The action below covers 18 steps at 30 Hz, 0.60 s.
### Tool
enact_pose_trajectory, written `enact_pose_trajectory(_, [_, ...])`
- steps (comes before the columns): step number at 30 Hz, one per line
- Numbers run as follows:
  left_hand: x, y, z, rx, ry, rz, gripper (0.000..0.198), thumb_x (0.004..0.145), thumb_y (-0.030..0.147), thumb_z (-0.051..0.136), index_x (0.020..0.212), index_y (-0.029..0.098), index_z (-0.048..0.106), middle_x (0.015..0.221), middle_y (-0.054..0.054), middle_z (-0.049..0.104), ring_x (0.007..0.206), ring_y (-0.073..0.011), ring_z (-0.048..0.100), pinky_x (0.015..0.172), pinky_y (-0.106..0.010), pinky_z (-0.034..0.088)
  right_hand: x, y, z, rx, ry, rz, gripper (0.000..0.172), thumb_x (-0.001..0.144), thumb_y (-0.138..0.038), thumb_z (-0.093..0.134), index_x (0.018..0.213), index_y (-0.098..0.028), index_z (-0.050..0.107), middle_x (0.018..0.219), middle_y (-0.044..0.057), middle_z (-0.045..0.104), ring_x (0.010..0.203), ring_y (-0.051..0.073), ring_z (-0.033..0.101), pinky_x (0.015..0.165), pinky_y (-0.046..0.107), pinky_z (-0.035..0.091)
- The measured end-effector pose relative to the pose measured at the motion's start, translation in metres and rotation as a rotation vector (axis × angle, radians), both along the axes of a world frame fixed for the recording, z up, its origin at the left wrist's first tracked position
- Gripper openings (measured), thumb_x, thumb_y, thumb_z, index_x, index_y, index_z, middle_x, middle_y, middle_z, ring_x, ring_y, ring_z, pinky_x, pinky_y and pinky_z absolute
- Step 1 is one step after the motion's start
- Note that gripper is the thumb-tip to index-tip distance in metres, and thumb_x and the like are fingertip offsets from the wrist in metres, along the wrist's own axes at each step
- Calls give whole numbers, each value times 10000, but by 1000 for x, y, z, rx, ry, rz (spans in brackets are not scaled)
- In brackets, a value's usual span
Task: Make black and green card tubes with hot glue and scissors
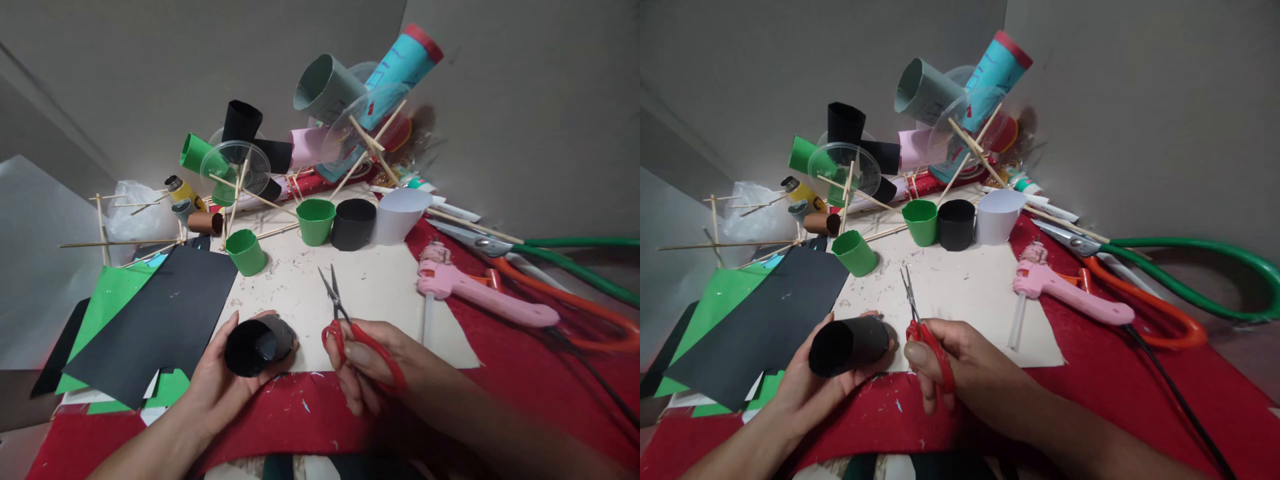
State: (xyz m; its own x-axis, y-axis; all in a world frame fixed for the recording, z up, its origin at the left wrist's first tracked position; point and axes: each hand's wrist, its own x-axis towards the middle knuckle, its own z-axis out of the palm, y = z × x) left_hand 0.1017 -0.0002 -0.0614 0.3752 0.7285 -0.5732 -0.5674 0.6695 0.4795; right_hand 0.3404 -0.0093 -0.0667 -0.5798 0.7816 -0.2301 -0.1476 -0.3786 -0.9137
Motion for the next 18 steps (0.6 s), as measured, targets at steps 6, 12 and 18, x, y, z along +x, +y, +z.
enact_pose_trajectory(6, [2, -1, -2, 40, -31, 0, 457, 929, 379, 569, 1253, 56, 573, 1199, -207, 700, 1145, -354, 654, 1055, -469, 455, 0, -4, -12, 57, 85, -27, 467, 821, -611, 677, 969, -181, 573, 775, 25, 648, 599, 125, 559, 509, 233, 384])
enact_pose_trajectory(12, [5, -1, -1, 59, -21, -26, 541, 886, 398, 629, 1281, 51, 501, 1257, -260, 642, 1186, -395, 623, 1050, -476, 450, 1, -6, -13, 17, -19, -51, 407, 859, -538, 629, 1084, -202, 581, 765, 31, 645, 579, 151, 533, 530, 283, 390])
enact_pose_trajectory(18, [6, 3, 1, 85, -35, -24, 586, 893, 532, 596, 1258, 82, 502, 1228, -244, 652, 1178, -397, 628, 1008, -464, 486, 2, -9, -2, 145, -57, -74, 485, 829, -531, 688, 1167, -211, 552, 839, 37, 645, 631, 166, 562, 601, 305, 430])
